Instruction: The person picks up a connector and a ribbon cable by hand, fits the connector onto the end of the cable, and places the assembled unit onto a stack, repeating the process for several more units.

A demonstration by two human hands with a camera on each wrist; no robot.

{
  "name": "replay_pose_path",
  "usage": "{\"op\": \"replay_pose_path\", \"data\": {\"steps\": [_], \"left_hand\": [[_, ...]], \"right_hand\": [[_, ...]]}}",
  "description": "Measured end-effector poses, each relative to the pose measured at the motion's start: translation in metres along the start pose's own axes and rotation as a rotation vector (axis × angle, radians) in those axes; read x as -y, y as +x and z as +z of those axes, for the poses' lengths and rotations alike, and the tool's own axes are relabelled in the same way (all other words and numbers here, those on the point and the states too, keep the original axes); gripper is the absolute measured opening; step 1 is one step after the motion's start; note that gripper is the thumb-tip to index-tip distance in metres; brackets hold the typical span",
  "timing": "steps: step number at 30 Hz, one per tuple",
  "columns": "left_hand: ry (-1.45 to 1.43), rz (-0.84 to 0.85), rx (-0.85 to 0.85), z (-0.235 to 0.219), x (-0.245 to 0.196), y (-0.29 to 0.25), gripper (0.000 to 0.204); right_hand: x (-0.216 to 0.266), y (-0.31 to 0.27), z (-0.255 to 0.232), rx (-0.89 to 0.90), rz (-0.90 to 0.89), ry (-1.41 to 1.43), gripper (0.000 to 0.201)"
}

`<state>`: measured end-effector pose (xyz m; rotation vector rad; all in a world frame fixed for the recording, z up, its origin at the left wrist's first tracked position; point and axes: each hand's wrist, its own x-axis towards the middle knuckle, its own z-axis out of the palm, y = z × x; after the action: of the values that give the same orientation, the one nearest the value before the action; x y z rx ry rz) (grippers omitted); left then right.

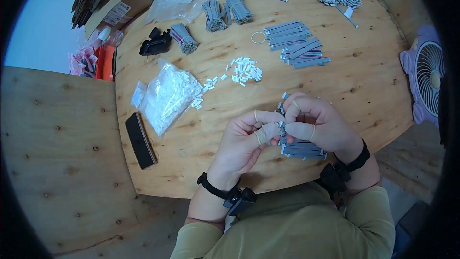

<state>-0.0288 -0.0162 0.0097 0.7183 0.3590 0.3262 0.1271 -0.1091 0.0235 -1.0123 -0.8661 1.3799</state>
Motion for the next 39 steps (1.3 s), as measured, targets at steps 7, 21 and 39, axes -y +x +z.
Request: {"op": "replay_pose_path", "data": {"steps": [7, 21, 39], "left_hand": [[0.017, 0.002, 0.011, 0.003, -0.001, 0.000, 0.019], [0.011, 0.069, -0.022, 0.010, -0.004, 0.002, 0.020], [0.049, 0.064, -0.003, 0.003, -0.001, 0.001, 0.018]], "right_hand": [[-0.002, 0.000, -0.003, 0.018, 0.012, -0.004, 0.003], [-0.002, 0.000, 0.000, -0.045, 0.007, -0.021, 0.006], [-0.003, 0.000, 0.002, -0.054, -0.079, -0.052, 0.005]]}}
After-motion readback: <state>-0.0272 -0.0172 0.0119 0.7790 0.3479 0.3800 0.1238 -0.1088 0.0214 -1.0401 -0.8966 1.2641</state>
